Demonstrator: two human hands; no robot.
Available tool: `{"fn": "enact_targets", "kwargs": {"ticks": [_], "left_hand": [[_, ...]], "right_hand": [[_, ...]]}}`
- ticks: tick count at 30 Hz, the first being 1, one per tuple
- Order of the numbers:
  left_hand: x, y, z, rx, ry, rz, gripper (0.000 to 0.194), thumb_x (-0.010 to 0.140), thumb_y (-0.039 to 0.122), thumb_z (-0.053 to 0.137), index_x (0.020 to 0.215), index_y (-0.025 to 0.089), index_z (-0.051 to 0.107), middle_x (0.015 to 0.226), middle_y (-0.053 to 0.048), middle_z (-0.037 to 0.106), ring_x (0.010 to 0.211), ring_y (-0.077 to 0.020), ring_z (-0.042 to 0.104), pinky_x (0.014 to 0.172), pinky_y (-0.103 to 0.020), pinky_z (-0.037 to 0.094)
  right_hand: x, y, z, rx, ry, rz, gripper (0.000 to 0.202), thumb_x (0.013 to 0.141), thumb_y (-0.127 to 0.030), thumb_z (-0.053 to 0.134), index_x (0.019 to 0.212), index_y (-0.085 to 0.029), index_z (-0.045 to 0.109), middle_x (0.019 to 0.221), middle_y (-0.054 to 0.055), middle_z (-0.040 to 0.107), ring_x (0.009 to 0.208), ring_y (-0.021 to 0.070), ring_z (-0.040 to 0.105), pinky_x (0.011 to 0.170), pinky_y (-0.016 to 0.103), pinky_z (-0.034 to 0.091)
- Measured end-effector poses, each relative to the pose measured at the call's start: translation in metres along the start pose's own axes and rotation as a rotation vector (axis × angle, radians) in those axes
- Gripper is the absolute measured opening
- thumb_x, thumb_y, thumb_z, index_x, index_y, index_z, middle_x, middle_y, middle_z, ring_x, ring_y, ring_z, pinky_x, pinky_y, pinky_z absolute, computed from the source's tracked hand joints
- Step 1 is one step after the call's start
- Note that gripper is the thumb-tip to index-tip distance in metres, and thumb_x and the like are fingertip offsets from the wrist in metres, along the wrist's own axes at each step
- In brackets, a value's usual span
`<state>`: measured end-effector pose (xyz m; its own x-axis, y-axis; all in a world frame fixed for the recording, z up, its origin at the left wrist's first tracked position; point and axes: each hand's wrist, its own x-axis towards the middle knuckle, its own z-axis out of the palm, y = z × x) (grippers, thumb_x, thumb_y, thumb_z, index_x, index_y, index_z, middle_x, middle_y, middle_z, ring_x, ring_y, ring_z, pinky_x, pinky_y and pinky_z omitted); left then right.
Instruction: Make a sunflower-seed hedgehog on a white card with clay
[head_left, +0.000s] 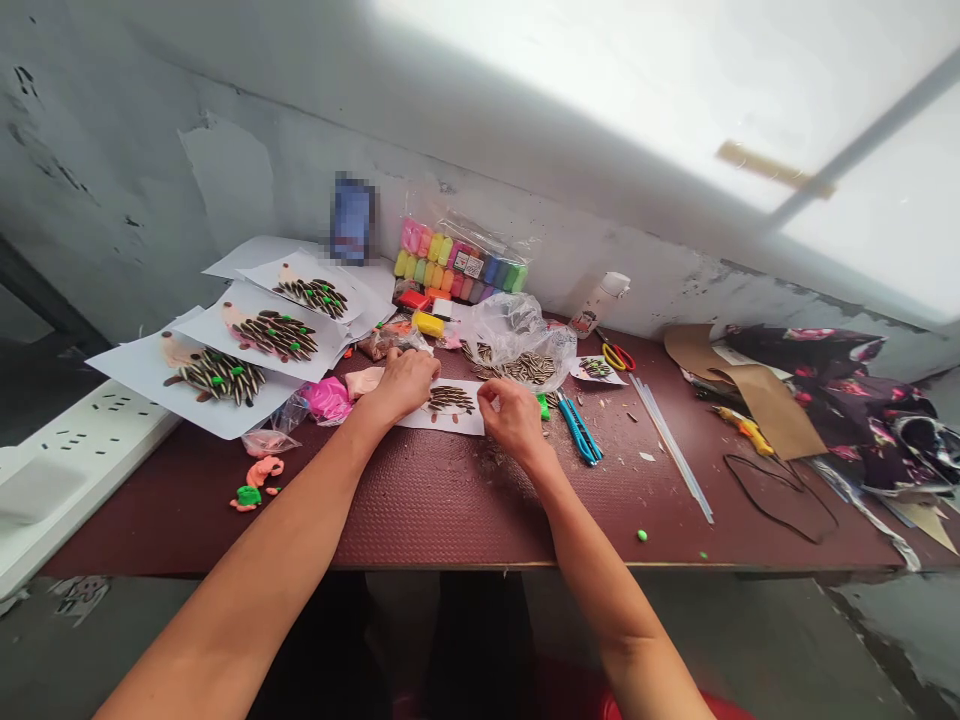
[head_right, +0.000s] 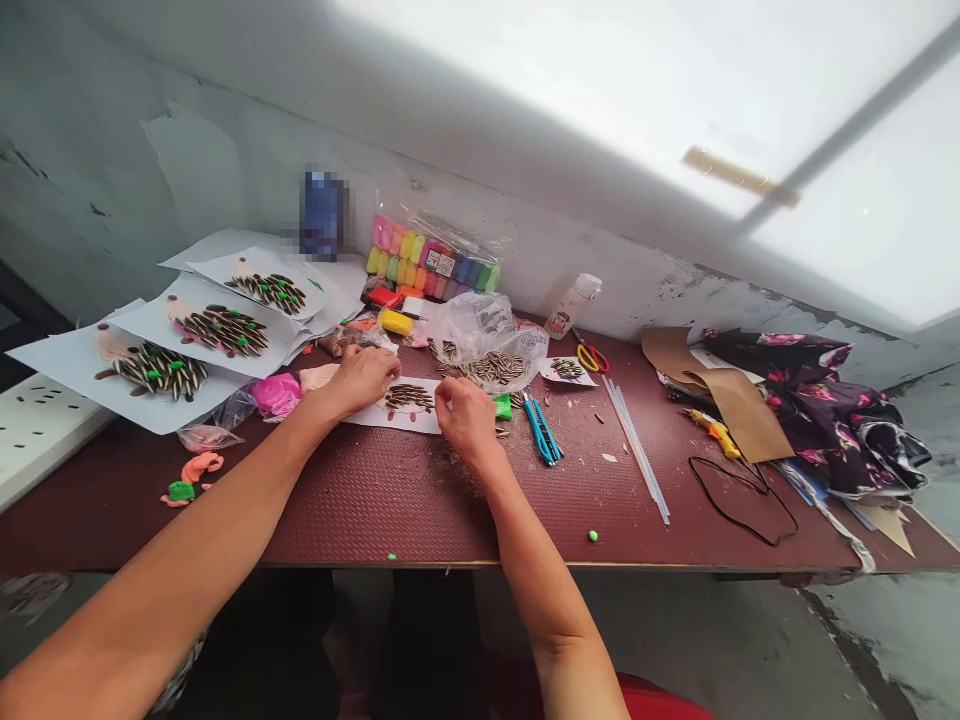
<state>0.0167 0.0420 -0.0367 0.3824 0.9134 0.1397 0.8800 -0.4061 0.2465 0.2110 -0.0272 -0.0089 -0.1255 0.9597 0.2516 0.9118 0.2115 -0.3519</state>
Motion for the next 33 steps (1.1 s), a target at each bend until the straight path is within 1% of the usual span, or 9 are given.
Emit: {"fn": "enact_targets", "kwargs": {"ticks": [4,7,9,13,20,24,26,29,33], "left_hand": [[0.0,0.0,-0.002,0.009,-0.023,0.004,0.029,0.085,0.008,0.048,0.092,0.019,0.074,0.11,-0.012,0.074,0.105,-0.0309,0.065,0.09,-0.045,0.043],[0.0,0.001,-0.003,0.018,-0.032,0.003,0.028,0.085,0.009,0.049,0.092,0.019,0.074,0.11,-0.012,0.074,0.105,-0.0309,0.065,0.09,-0.046,0.043],[-0.001,0.001,-0.004,0.02,-0.037,0.003,0.028,0.085,0.01,0.049,0.093,0.019,0.074,0.109,-0.012,0.075,0.106,-0.0308,0.065,0.091,-0.046,0.043],[0.0,0.001,-0.004,0.015,-0.044,-0.006,0.03,0.086,0.009,0.048,0.095,0.02,0.074,0.11,-0.012,0.074,0.108,-0.0306,0.064,0.091,-0.047,0.044],[0.002,-0.005,0.005,-0.005,0.004,0.004,0.026,0.085,0.012,0.051,0.093,0.021,0.074,0.108,-0.013,0.074,0.108,-0.0302,0.064,0.092,-0.046,0.044],[0.003,-0.008,0.009,-0.031,0.038,0.023,0.026,0.085,0.011,0.05,0.091,0.021,0.074,0.106,-0.013,0.073,0.106,-0.0301,0.064,0.092,-0.047,0.043],[0.003,-0.008,0.01,-0.028,0.042,0.021,0.026,0.085,0.011,0.049,0.091,0.021,0.073,0.105,-0.013,0.073,0.105,-0.0301,0.064,0.092,-0.047,0.043],[0.003,-0.007,0.009,-0.016,0.029,0.011,0.027,0.086,0.011,0.049,0.092,0.021,0.073,0.106,-0.013,0.073,0.106,-0.0303,0.064,0.091,-0.046,0.042],[0.003,-0.004,0.006,-0.013,0.014,-0.001,0.028,0.087,0.01,0.048,0.091,0.021,0.073,0.107,-0.012,0.073,0.105,-0.0298,0.064,0.09,-0.045,0.042]], "right_hand": [[0.006,0.011,-0.006,0.028,0.051,0.089,0.018,0.087,-0.016,0.055,0.086,-0.021,0.073,0.086,0.002,0.073,0.078,0.0167,0.062,0.07,0.025,0.038],[0.009,0.02,-0.004,-0.002,0.027,0.146,0.019,0.087,-0.015,0.056,0.089,-0.021,0.074,0.089,0.003,0.074,0.08,0.0176,0.063,0.072,0.026,0.04],[0.011,0.024,-0.001,-0.026,0.017,0.156,0.021,0.087,-0.014,0.056,0.092,-0.021,0.075,0.093,0.004,0.075,0.083,0.0182,0.065,0.074,0.026,0.042],[0.014,0.026,0.003,-0.05,0.003,0.141,0.023,0.09,-0.016,0.057,0.098,-0.022,0.077,0.104,0.005,0.075,0.094,0.0194,0.066,0.081,0.027,0.045],[0.029,0.024,0.003,-0.11,-0.044,0.108,0.026,0.094,-0.019,0.056,0.105,-0.022,0.079,0.105,0.008,0.074,0.099,0.0212,0.065,0.085,0.029,0.046],[0.04,0.024,0.006,-0.134,-0.077,0.046,0.028,0.097,-0.021,0.054,0.11,-0.023,0.079,0.106,0.009,0.072,0.102,0.0218,0.064,0.088,0.029,0.045],[0.044,0.024,0.008,-0.158,-0.103,0.013,0.028,0.097,-0.021,0.054,0.109,-0.022,0.079,0.106,0.009,0.071,0.104,0.0224,0.062,0.089,0.029,0.044],[0.048,0.023,0.013,-0.211,-0.127,0.009,0.025,0.097,-0.02,0.054,0.104,-0.021,0.078,0.106,0.011,0.07,0.105,0.0234,0.061,0.089,0.03,0.043],[0.047,0.025,0.015,-0.203,-0.098,0.008,0.02,0.096,-0.018,0.054,0.101,-0.018,0.073,0.107,0.012,0.07,0.103,0.0233,0.06,0.087,0.03,0.042]]}}
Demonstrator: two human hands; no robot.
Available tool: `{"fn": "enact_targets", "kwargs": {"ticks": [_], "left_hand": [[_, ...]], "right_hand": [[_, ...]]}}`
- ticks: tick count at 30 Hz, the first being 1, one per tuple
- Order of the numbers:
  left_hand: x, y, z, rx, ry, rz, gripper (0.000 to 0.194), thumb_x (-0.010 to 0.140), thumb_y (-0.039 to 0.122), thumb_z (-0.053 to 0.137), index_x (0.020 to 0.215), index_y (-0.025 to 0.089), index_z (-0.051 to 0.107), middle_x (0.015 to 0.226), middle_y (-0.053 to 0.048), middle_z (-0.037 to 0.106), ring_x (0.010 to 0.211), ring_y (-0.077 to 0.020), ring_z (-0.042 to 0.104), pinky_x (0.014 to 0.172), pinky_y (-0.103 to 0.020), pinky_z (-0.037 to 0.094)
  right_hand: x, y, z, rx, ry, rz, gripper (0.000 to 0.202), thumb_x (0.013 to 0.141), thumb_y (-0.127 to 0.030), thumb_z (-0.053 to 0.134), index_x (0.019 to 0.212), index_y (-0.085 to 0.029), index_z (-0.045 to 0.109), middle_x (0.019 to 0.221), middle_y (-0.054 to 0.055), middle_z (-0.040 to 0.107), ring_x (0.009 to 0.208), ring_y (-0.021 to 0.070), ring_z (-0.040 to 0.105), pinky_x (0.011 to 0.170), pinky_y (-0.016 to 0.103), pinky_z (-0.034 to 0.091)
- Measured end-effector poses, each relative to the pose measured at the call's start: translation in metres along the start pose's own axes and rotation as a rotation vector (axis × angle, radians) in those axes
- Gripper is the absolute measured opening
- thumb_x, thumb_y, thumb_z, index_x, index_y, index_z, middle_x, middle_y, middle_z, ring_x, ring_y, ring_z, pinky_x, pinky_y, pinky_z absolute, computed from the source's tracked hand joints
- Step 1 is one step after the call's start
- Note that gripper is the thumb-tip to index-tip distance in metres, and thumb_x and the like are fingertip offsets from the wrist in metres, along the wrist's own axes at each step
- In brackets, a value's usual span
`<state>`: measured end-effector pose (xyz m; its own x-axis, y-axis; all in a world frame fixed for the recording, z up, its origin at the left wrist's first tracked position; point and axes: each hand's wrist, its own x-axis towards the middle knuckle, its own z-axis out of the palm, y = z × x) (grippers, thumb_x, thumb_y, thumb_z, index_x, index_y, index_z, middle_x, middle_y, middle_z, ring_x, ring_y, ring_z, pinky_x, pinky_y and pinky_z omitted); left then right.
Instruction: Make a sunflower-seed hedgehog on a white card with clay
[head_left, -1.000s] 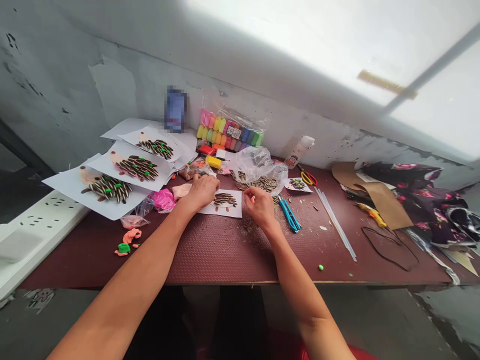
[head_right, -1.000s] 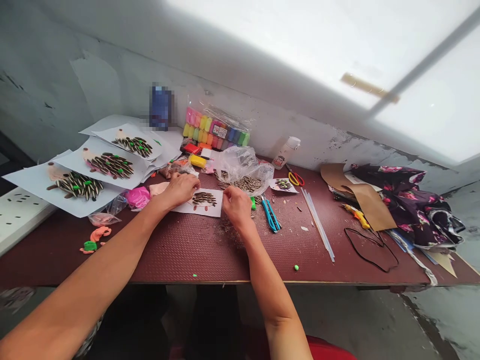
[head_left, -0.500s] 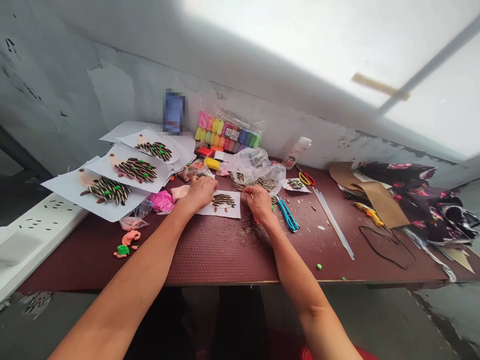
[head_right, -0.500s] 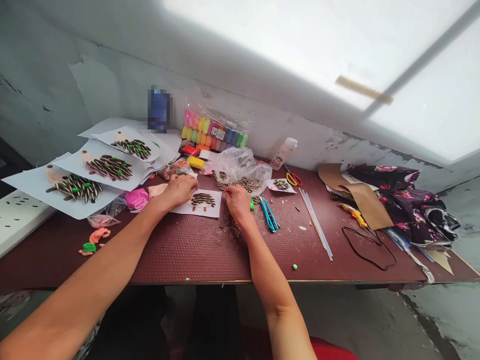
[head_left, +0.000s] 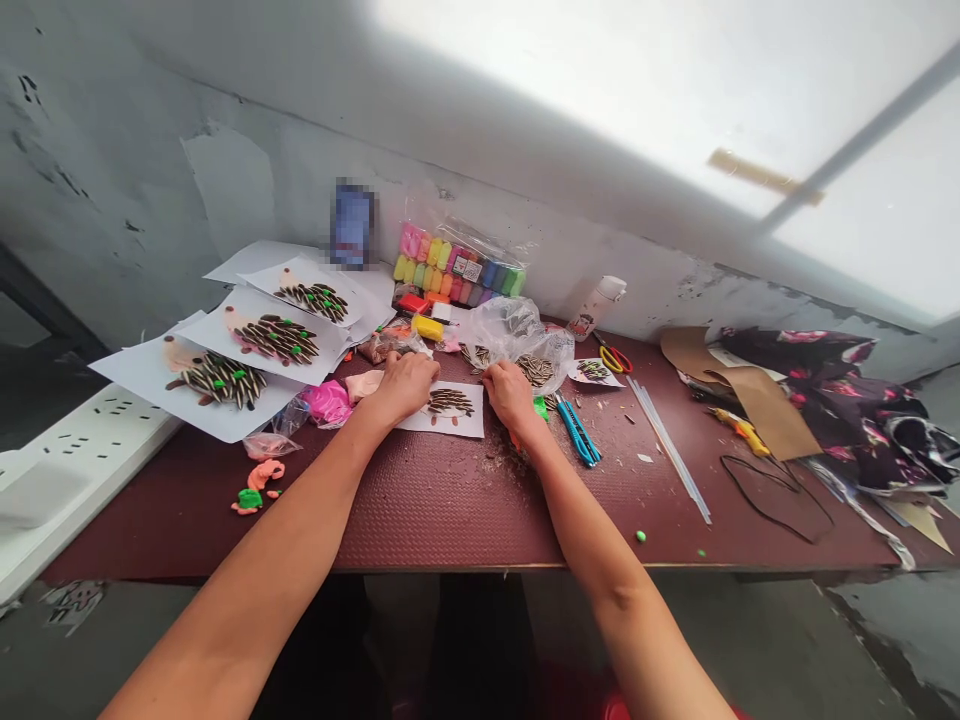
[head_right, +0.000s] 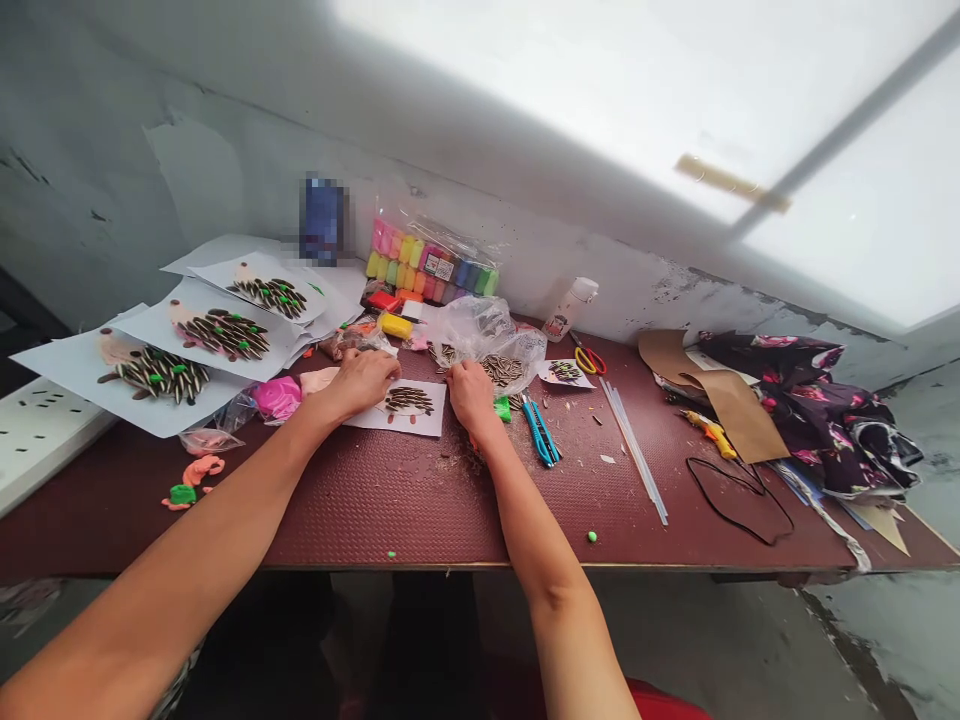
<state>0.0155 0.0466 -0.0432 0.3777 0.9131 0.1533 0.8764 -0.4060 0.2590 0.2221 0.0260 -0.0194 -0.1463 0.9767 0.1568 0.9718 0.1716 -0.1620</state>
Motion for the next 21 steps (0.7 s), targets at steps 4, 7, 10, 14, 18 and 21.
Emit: {"fn": "enact_targets", "kwargs": {"ticks": [4,7,10,14,18,21], "left_hand": [[-0.001,0.002,-0.003,0.002,-0.007,-0.001,0.028,0.086,0.01,0.047,0.091,0.021,0.073,0.108,-0.012,0.073,0.104,-0.0296,0.064,0.089,-0.045,0.042],[-0.001,0.002,-0.004,0.015,-0.019,0.002,0.028,0.087,0.011,0.047,0.091,0.021,0.072,0.109,-0.012,0.073,0.104,-0.0295,0.064,0.089,-0.045,0.042],[-0.002,0.003,-0.005,0.025,-0.026,0.001,0.027,0.088,0.012,0.047,0.092,0.021,0.072,0.11,-0.012,0.073,0.105,-0.0295,0.064,0.089,-0.044,0.042],[-0.002,0.003,-0.005,0.021,-0.022,0.001,0.027,0.088,0.011,0.048,0.093,0.021,0.073,0.111,-0.012,0.073,0.104,-0.0301,0.064,0.088,-0.045,0.042],[-0.002,0.002,-0.004,0.019,-0.011,0.003,0.026,0.087,0.012,0.05,0.093,0.021,0.073,0.11,-0.012,0.073,0.104,-0.0297,0.064,0.089,-0.044,0.042],[-0.002,0.002,-0.004,0.025,-0.015,0.003,0.027,0.087,0.012,0.05,0.094,0.021,0.074,0.109,-0.012,0.074,0.105,-0.0294,0.064,0.089,-0.044,0.043]], "right_hand": [[-0.006,0.008,-0.003,0.174,0.069,0.052,0.022,0.095,-0.02,0.05,0.102,-0.018,0.07,0.094,0.006,0.072,0.084,0.0183,0.061,0.077,0.026,0.04],[-0.012,0.013,-0.008,0.337,0.15,0.045,0.026,0.09,-0.02,0.046,0.099,-0.019,0.07,0.08,0.001,0.068,0.071,0.0148,0.056,0.07,0.024,0.038],[-0.018,0.015,-0.012,0.443,0.152,0.032,0.025,0.081,-0.021,0.047,0.087,-0.017,0.071,0.07,-0.001,0.063,0.064,0.0132,0.051,0.065,0.023,0.037],[-0.023,0.015,-0.015,0.517,0.054,0.035,0.027,0.075,-0.025,0.048,0.083,-0.016,0.073,0.061,-0.003,0.057,0.057,0.0117,0.044,0.057,0.022,0.034],[-0.029,0.013,-0.019,0.598,-0.057,0.009,0.033,0.076,-0.025,0.049,0.09,-0.015,0.076,0.056,-0.005,0.05,0.052,0.0105,0.039,0.052,0.022,0.029],[-0.035,0.01,-0.026,0.549,-0.085,-0.015,0.033,0.077,-0.019,0.05,0.092,-0.016,0.078,0.064,-0.002,0.057,0.057,0.0112,0.045,0.057,0.022,0.033]]}}
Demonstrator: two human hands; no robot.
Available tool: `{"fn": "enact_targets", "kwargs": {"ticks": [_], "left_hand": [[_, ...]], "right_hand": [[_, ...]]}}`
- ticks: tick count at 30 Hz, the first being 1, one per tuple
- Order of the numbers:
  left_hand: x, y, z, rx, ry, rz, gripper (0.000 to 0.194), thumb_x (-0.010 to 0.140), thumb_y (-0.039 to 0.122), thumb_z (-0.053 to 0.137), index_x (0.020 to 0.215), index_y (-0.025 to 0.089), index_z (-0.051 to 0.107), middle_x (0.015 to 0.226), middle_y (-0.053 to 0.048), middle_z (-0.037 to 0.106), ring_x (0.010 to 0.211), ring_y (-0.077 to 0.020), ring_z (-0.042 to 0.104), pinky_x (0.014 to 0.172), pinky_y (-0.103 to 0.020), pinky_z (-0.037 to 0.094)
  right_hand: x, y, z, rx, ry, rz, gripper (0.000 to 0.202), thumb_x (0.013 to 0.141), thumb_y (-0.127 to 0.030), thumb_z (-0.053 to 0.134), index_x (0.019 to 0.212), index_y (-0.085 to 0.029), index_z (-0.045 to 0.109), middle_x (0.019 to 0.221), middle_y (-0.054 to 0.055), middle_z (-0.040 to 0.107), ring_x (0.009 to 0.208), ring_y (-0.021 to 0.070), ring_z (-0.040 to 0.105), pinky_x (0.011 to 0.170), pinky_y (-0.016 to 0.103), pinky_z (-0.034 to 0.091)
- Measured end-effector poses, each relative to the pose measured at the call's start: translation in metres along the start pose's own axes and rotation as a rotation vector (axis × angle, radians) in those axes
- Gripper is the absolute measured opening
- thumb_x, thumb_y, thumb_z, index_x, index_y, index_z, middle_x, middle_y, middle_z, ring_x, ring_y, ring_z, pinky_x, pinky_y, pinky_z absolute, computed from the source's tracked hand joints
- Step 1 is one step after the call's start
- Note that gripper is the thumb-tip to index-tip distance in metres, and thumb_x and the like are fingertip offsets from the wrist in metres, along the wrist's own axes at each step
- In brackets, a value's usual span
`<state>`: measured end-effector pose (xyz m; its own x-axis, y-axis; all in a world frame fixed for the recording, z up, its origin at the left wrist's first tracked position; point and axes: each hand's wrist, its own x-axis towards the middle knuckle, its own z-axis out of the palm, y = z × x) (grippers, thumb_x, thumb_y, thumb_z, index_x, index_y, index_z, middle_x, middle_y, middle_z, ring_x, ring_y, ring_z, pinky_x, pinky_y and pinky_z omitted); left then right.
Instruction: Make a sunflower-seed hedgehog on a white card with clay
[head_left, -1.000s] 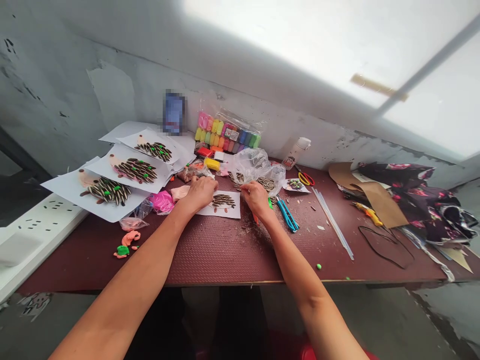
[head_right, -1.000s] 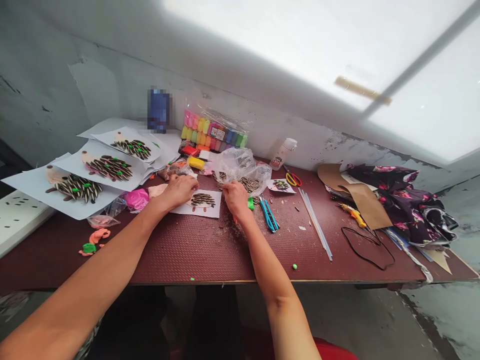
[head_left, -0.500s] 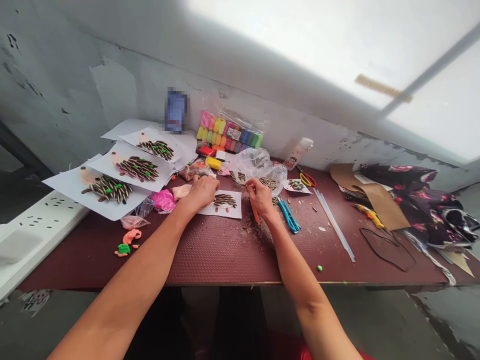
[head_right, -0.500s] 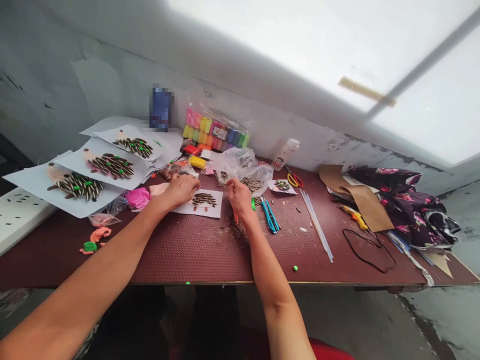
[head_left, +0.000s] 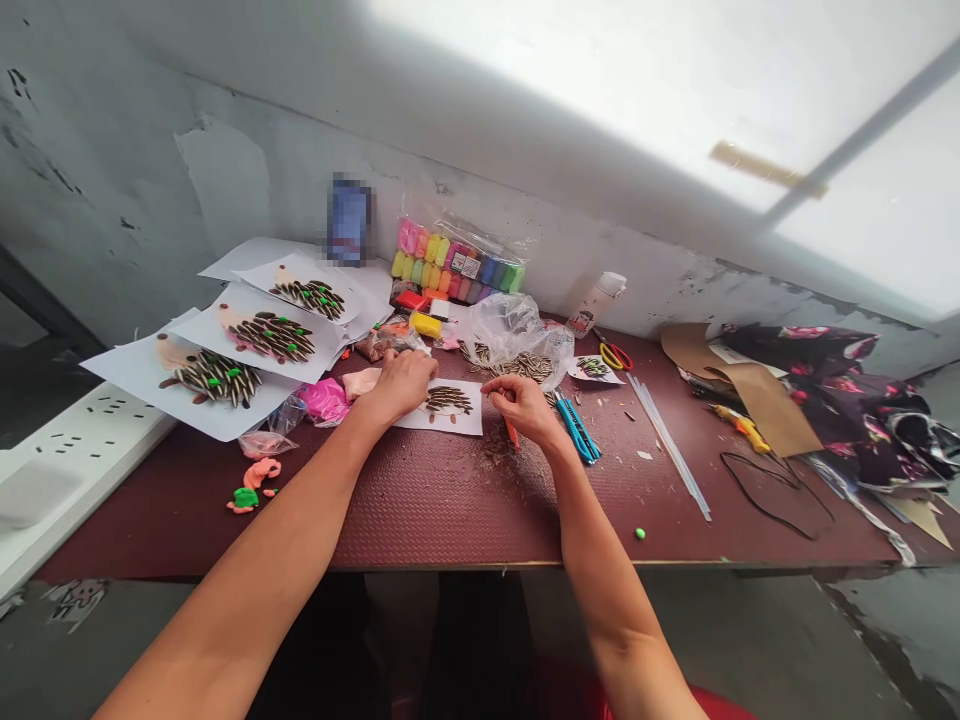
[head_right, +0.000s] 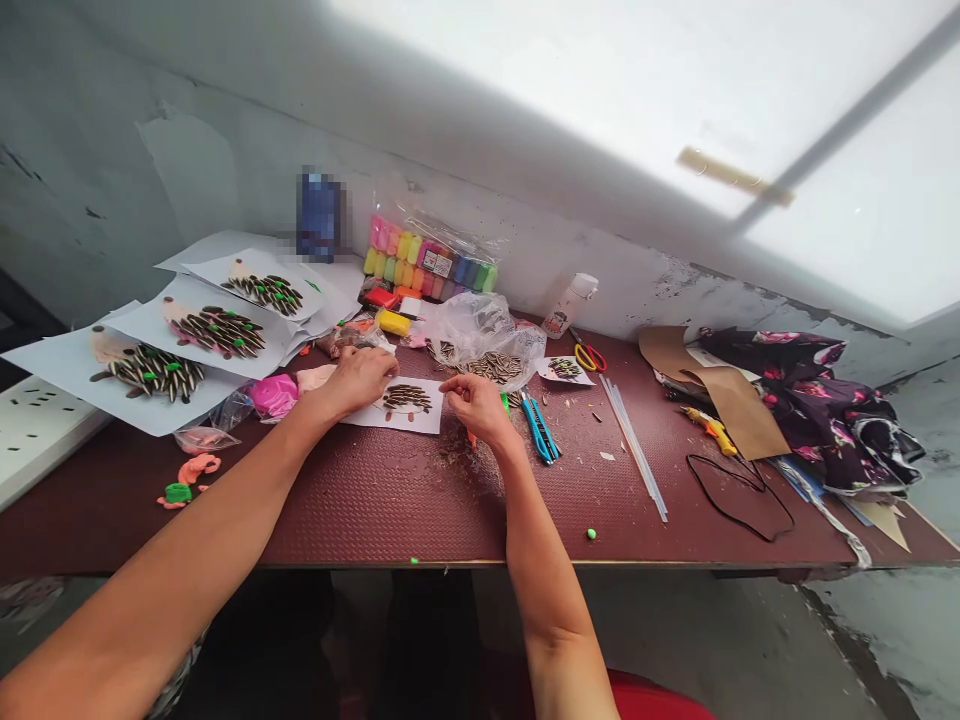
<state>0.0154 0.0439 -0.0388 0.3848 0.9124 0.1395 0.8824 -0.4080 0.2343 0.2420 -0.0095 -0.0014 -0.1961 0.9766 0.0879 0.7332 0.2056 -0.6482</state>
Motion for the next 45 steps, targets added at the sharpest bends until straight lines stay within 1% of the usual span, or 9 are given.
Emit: {"fn": "enact_targets", "kwargs": {"ticks": [2,4,8,16,22,27,34,39,45], "left_hand": [[0.0,0.0,0.0,0.0,-0.007,-0.002,0.028,0.087,0.011,0.049,0.094,0.021,0.074,0.11,-0.012,0.073,0.105,-0.0301,0.064,0.09,-0.045,0.043],[0.0,0.0,0.0,-0.005,-0.004,-0.003,0.028,0.086,0.011,0.049,0.094,0.02,0.074,0.11,-0.013,0.073,0.104,-0.0306,0.064,0.09,-0.046,0.043],[0.0,-0.002,0.003,-0.012,0.025,0.007,0.026,0.085,0.012,0.051,0.093,0.021,0.073,0.11,-0.012,0.074,0.105,-0.0297,0.064,0.09,-0.044,0.043],[0.0,-0.003,0.003,-0.019,0.011,0.007,0.026,0.085,0.012,0.051,0.093,0.021,0.073,0.111,-0.012,0.073,0.106,-0.0299,0.064,0.091,-0.045,0.043],[0.0,0.0,0.0,-0.007,-0.004,-0.007,0.027,0.086,0.011,0.049,0.094,0.021,0.073,0.112,-0.012,0.073,0.106,-0.0298,0.064,0.091,-0.045,0.043],[0.001,-0.001,0.002,0.003,0.009,-0.011,0.026,0.085,0.012,0.049,0.092,0.022,0.073,0.11,-0.011,0.074,0.105,-0.0295,0.065,0.089,-0.044,0.043],[0.0,0.0,0.004,0.0,0.024,-0.01,0.028,0.085,0.01,0.049,0.094,0.021,0.074,0.112,-0.013,0.073,0.105,-0.03,0.065,0.09,-0.044,0.043],[0.0,0.0,0.003,-0.009,0.027,-0.016,0.027,0.085,0.009,0.05,0.094,0.02,0.074,0.111,-0.013,0.073,0.106,-0.0309,0.065,0.091,-0.045,0.043],[0.0,0.0,0.002,-0.009,0.023,-0.004,0.028,0.086,0.009,0.05,0.095,0.02,0.074,0.111,-0.013,0.073,0.106,-0.0311,0.066,0.09,-0.045,0.043]], "right_hand": [[-0.004,-0.005,-0.003,-0.101,-0.007,-0.025,0.031,0.074,-0.012,0.052,0.087,-0.016,0.079,0.074,0.001,0.064,0.065,0.0123,0.051,0.065,0.023,0.038],[-0.008,-0.009,-0.005,-0.186,-0.066,-0.038,0.03,0.073,-0.007,0.054,0.083,-0.017,0.08,0.08,0.002,0.068,0.07,0.0131,0.055,0.069,0.024,0.039],[-0.013,-0.016,-0.002,-0.245,-0.161,0.005,0.025,0.073,-0.006,0.058,0.084,-0.019,0.077,0.077,0.001,0.069,0.069,0.0135,0.057,0.065,0.023,0.038],[-0.013,-0.014,0.007,-0.293,-0.138,0.019,0.015,0.077,-0.009,0.063,0.083,-0.019,0.072,0.079,0.001,0.071,0.072,0.0149,0.059,0.064,0.023,0.036],[-0.014,-0.012,0.007,-0.071,0.042,-0.086,0.022,0.087,-0.015,0.055,0.101,-0.017,0.072,0.084,0.003,0.071,0.073,0.0144,0.06,0.07,0.024,0.042],[-0.013,-0.015,0.022,-0.094,0.022,-0.172,0.025,0.09,-0.016,0.057,0.104,-0.018,0.077,0.088,0.005,0.072,0.076,0.0145,0.061,0.075,0.024,0.043],[-0.015,-0.018,0.033,-0.152,0.05,-0.142,0.013,0.09,-0.018,0.065,0.092,-0.02,0.078,0.087,0.003,0.076,0.077,0.0148,0.065,0.075,0.023,0.044],[-0.015,-0.019,0.039,-0.241,0.053,-0.159,0.019,0.093,-0.016,0.061,0.102,-0.021,0.077,0.098,0.006,0.078,0.086,0.0177,0.068,0.081,0.026,0.045],[-0.016,-0.027,0.042,-0.333,0.045,-0.104,0.018,0.095,-0.017,0.06,0.101,-0.023,0.076,0.1,0.005,0.078,0.09,0.0186,0.069,0.083,0.027,0.044]]}}
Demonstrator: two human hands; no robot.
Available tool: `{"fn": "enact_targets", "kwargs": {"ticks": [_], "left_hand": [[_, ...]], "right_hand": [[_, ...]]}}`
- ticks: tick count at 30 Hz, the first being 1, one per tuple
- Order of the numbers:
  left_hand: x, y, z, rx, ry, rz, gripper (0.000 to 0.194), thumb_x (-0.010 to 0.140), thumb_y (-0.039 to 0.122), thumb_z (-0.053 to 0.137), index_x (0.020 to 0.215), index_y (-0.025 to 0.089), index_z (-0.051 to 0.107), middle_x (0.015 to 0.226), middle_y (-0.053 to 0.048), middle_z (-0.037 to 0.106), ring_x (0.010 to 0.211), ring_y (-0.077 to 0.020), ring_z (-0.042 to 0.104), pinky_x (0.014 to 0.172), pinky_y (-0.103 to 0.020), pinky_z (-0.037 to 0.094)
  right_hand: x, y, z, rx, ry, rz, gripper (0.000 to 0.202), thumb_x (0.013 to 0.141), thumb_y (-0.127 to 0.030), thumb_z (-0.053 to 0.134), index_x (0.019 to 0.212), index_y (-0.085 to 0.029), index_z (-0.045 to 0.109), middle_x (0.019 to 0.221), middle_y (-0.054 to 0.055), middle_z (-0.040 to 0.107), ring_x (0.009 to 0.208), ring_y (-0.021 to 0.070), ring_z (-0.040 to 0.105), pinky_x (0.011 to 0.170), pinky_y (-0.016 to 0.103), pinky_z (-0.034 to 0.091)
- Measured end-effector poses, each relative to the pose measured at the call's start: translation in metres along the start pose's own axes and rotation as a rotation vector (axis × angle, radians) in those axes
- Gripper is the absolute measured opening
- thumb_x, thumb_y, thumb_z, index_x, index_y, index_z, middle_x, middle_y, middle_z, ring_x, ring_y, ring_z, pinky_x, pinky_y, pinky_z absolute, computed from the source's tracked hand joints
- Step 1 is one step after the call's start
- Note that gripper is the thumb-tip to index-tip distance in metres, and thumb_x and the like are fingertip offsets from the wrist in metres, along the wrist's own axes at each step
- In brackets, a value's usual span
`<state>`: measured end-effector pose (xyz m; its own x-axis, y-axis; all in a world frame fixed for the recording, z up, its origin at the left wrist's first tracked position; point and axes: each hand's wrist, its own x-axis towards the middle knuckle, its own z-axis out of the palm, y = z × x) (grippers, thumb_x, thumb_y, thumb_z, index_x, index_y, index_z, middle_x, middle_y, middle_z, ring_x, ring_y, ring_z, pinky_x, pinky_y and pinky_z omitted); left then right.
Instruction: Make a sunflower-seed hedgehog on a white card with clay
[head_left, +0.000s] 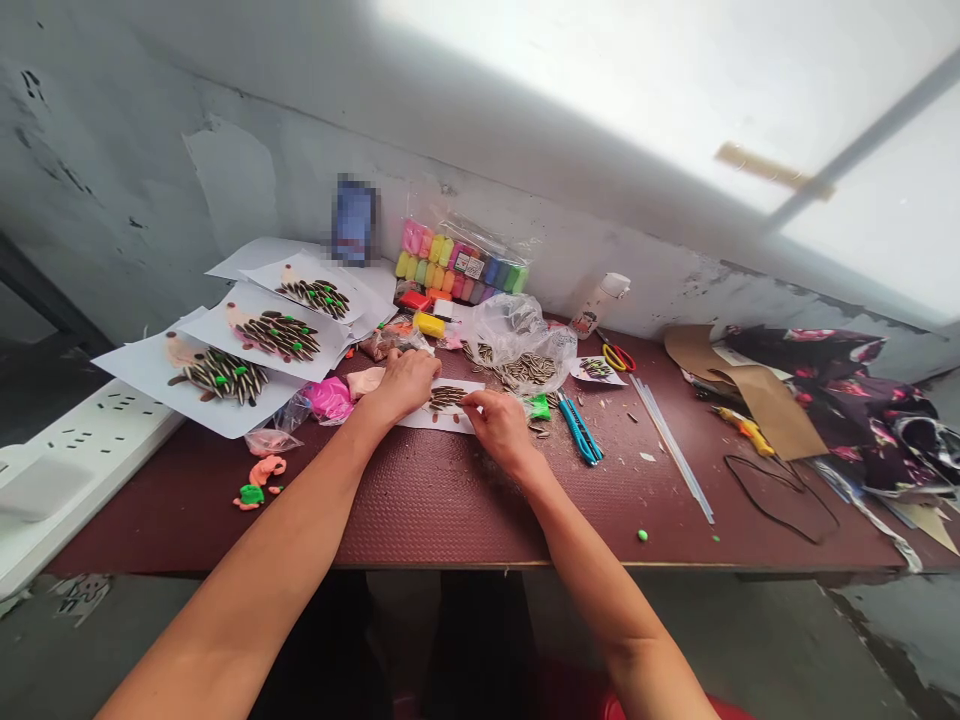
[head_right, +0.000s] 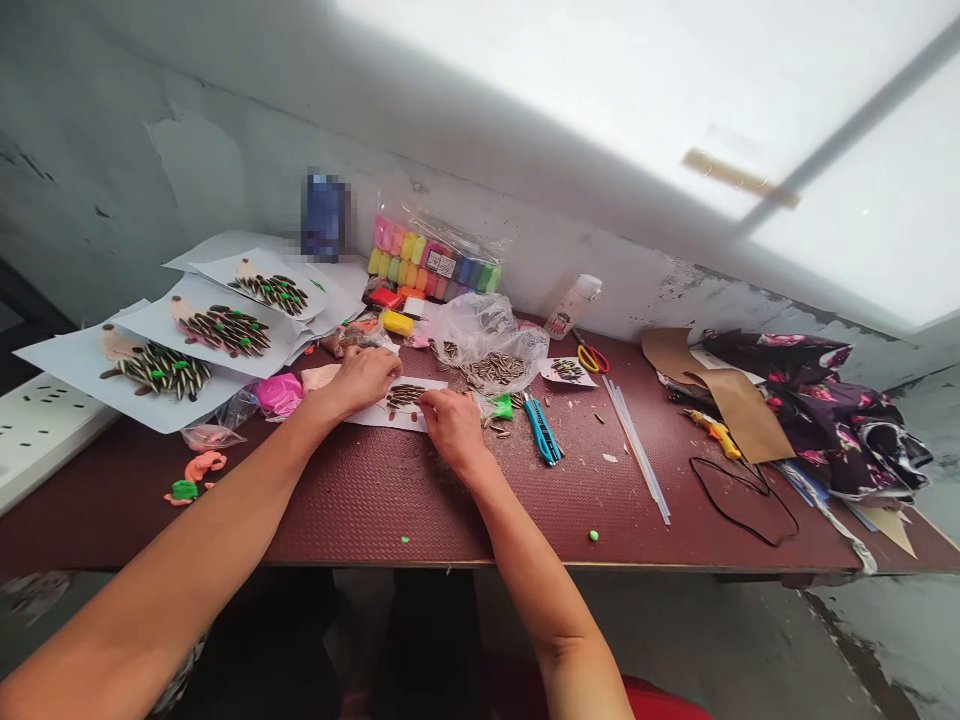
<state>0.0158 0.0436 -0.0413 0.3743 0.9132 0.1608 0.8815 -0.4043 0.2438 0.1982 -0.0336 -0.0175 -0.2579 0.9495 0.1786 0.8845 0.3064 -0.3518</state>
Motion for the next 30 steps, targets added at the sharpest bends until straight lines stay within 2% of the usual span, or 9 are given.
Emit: {"fn": "enact_targets", "kwargs": {"ticks": [7,21,30], "left_hand": [[-0.0008,0.0018,-0.0021,0.003,-0.008,-0.004,0.028,0.087,0.009,0.048,0.095,0.019,0.073,0.113,-0.014,0.073,0.106,-0.0317,0.065,0.089,-0.046,0.043],[-0.0011,0.0017,-0.0007,-0.011,0.011,-0.003,0.029,0.087,0.009,0.048,0.096,0.019,0.074,0.11,-0.014,0.073,0.106,-0.0316,0.065,0.09,-0.045,0.042],[-0.0014,0.0032,-0.0019,0.012,0.0,-0.004,0.03,0.087,0.009,0.047,0.096,0.019,0.074,0.11,-0.013,0.073,0.105,-0.0308,0.066,0.089,-0.045,0.043]], "right_hand": [[-0.0002,-0.0061,-0.0003,-0.105,0.037,0.036,0.019,0.099,-0.022,0.056,0.1,-0.021,0.075,0.101,0.006,0.075,0.091,0.0189,0.066,0.078,0.027,0.04],[0.0009,-0.0085,0.0054,-0.126,-0.002,0.042,0.021,0.099,-0.019,0.054,0.1,-0.025,0.074,0.097,0.003,0.075,0.088,0.0175,0.065,0.08,0.029,0.037],[0.0014,-0.0112,0.0034,-0.197,-0.01,0.016,0.02,0.1,-0.022,0.054,0.099,-0.023,0.075,0.097,0.006,0.073,0.092,0.0189,0.063,0.079,0.029,0.036]]}}
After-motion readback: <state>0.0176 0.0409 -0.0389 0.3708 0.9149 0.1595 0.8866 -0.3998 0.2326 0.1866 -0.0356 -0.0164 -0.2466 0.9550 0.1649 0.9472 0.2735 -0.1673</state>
